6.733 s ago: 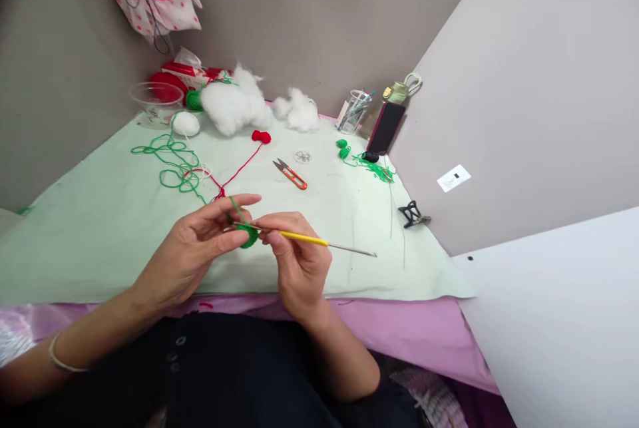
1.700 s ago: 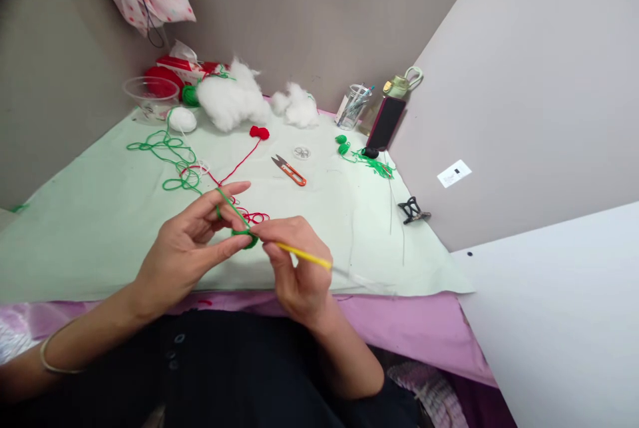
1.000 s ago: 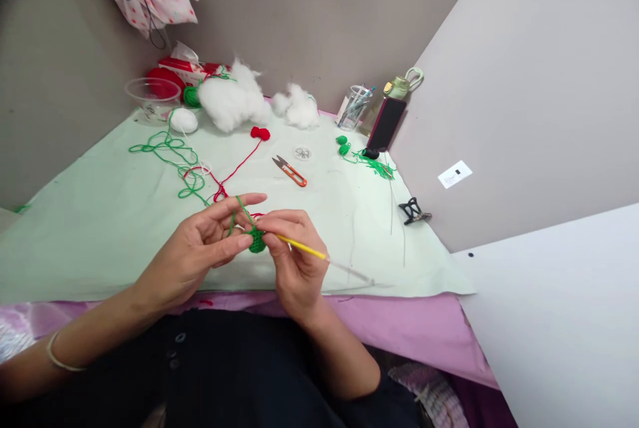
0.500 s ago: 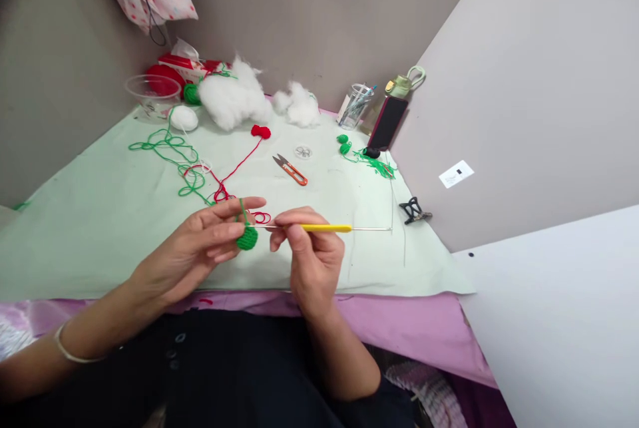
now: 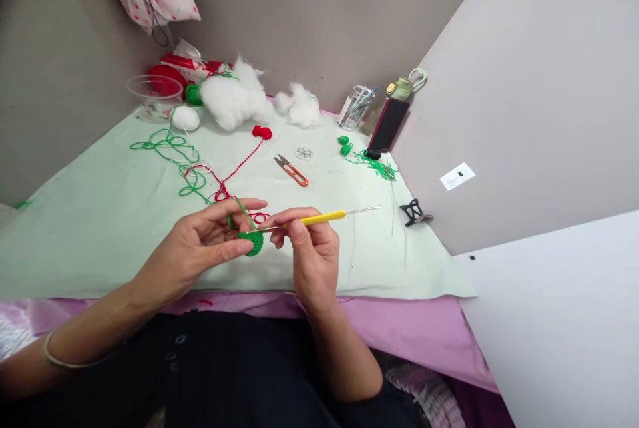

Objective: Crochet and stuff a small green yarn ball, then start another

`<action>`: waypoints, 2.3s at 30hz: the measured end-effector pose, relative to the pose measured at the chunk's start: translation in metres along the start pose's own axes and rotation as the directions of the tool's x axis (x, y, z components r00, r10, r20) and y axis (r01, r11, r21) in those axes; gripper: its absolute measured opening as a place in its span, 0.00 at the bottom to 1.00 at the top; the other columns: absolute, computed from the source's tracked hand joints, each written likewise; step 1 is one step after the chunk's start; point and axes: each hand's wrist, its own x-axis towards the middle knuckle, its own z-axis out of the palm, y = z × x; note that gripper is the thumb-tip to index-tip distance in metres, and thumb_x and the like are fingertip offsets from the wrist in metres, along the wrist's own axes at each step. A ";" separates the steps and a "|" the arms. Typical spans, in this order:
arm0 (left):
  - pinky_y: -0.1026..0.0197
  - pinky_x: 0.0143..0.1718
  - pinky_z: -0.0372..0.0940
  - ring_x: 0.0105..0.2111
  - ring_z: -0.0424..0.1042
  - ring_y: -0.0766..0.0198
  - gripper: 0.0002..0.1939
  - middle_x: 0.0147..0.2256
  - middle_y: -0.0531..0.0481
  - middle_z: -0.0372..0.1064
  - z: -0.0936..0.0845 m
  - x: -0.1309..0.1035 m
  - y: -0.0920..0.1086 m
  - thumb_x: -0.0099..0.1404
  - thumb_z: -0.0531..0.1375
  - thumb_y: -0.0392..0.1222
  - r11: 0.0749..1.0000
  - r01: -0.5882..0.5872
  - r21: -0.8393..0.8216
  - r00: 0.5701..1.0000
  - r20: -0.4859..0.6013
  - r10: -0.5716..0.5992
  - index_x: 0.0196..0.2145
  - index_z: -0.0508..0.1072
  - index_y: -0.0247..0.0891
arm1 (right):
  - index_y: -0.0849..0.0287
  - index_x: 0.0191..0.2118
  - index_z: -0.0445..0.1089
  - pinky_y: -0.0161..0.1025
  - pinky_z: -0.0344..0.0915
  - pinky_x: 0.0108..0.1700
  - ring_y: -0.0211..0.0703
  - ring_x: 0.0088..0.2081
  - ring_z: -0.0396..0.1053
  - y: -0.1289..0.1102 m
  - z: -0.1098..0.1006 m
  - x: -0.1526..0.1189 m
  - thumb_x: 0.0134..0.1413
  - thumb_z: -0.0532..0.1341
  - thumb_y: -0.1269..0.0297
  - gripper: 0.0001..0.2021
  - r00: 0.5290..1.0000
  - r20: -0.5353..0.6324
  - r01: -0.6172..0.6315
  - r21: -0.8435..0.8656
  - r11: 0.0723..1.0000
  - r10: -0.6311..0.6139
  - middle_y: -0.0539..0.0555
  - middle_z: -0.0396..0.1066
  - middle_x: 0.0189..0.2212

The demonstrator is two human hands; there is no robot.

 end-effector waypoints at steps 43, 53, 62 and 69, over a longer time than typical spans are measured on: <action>0.72 0.22 0.53 0.24 0.57 0.76 0.27 0.34 0.55 0.66 0.010 0.000 0.000 0.63 0.69 0.39 0.975 0.071 -0.210 0.997 0.021 -0.068 0.59 0.74 0.47 | 0.52 0.42 0.79 0.40 0.69 0.35 0.38 0.32 0.72 0.004 0.006 -0.009 0.67 0.61 0.66 0.08 0.989 0.063 0.137 -0.033 0.990 -0.134 0.51 0.73 0.34; 0.74 0.18 0.55 0.21 0.54 0.80 0.21 0.36 0.54 0.66 0.006 0.002 0.003 0.61 0.69 0.38 0.917 0.207 -0.342 0.976 0.131 -0.171 0.52 0.79 0.43 | 0.53 0.36 0.78 0.34 0.65 0.29 0.34 0.26 0.66 0.001 -0.002 0.002 0.66 0.61 0.63 0.08 0.996 0.051 -0.077 0.208 0.975 0.067 0.49 0.70 0.27; 0.71 0.23 0.60 0.22 0.58 0.78 0.32 0.32 0.58 0.63 0.005 -0.001 -0.001 0.63 0.70 0.40 0.997 0.016 -0.072 0.999 0.034 -0.014 0.64 0.70 0.50 | 0.50 0.43 0.80 0.41 0.69 0.41 0.42 0.41 0.74 0.008 0.000 -0.007 0.67 0.62 0.65 0.08 0.996 0.062 0.071 -0.028 0.997 -0.069 0.52 0.77 0.37; 0.69 0.35 0.65 0.30 0.67 0.73 0.34 0.33 0.58 0.68 0.002 -0.001 0.004 0.62 0.70 0.38 1.000 -0.009 0.023 1.000 0.025 0.008 0.64 0.69 0.51 | 0.52 0.40 0.79 0.39 0.66 0.37 0.39 0.35 0.71 0.002 0.001 -0.006 0.67 0.61 0.65 0.07 0.996 0.053 0.066 0.007 0.998 -0.066 0.51 0.77 0.35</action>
